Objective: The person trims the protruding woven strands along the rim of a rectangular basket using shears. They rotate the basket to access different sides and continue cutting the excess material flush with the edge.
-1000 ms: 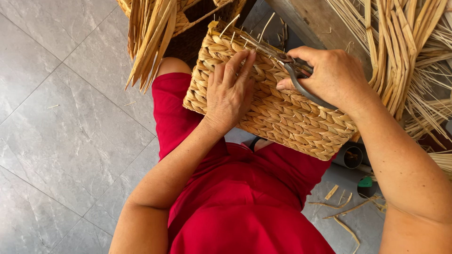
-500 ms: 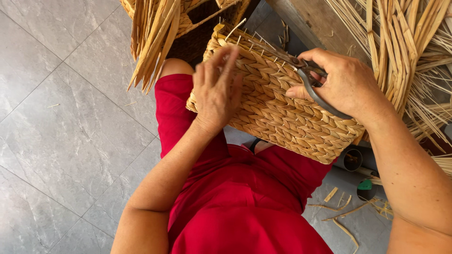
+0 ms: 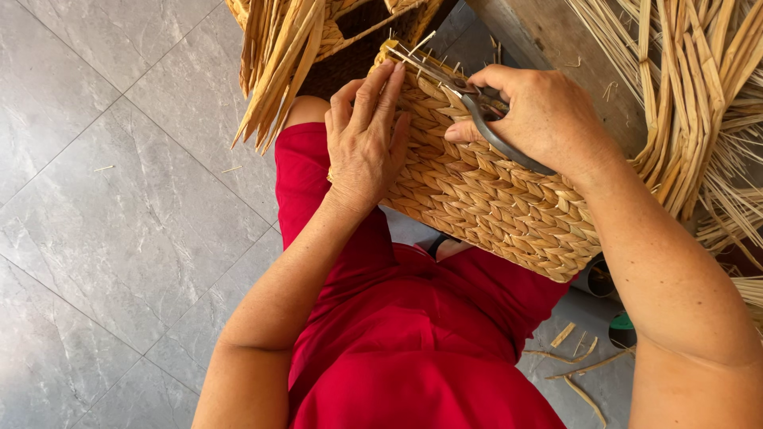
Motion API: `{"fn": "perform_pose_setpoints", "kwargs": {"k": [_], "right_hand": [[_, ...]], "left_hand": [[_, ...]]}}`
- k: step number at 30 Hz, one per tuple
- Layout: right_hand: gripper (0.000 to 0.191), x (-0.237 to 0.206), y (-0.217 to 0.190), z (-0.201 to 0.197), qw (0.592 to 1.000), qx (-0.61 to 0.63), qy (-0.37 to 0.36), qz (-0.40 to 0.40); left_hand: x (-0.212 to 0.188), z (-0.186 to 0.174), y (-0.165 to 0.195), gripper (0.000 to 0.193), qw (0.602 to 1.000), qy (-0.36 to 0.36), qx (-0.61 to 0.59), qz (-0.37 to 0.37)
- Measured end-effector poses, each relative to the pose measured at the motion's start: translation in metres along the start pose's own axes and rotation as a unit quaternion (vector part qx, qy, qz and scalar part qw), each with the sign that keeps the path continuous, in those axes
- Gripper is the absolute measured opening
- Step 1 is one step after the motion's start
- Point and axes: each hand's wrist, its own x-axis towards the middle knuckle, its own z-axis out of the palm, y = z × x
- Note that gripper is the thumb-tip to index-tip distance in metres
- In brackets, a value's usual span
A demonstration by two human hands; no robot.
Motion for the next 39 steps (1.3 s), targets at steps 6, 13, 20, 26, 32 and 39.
{"fn": "perform_pose_setpoints", "kwargs": {"k": [6,13,20,26,32,39], "right_hand": [[0.055,-0.001,0.0,0.001,1.0,-0.009,0.003,-0.007],[0.046,0.0,0.006,0.009,0.999,0.01,0.012,-0.037],[0.047,-0.012,0.041,0.008,0.985,0.13,0.102,-0.055],[0.07,-0.051,0.024,0.084,0.925,0.088,0.274,-0.249],[0.086,-0.053,0.005,0.115,0.949,0.01,0.252,-0.189],[0.077,-0.048,-0.004,0.111,0.952,-0.046,0.236,-0.188]], "left_hand": [[-0.001,0.002,-0.001,0.068,1.0,0.0,-0.001,0.001],[-0.006,0.006,-0.004,0.067,1.0,0.012,-0.005,0.004],[0.012,0.013,-0.044,0.034,0.984,0.036,-0.168,-0.05],[0.056,-0.007,-0.067,0.029,0.949,-0.097,-0.3,0.015],[0.103,-0.008,-0.067,0.026,0.911,-0.245,-0.323,0.072],[0.12,-0.002,-0.061,0.025,0.926,-0.294,-0.224,0.075]]}}
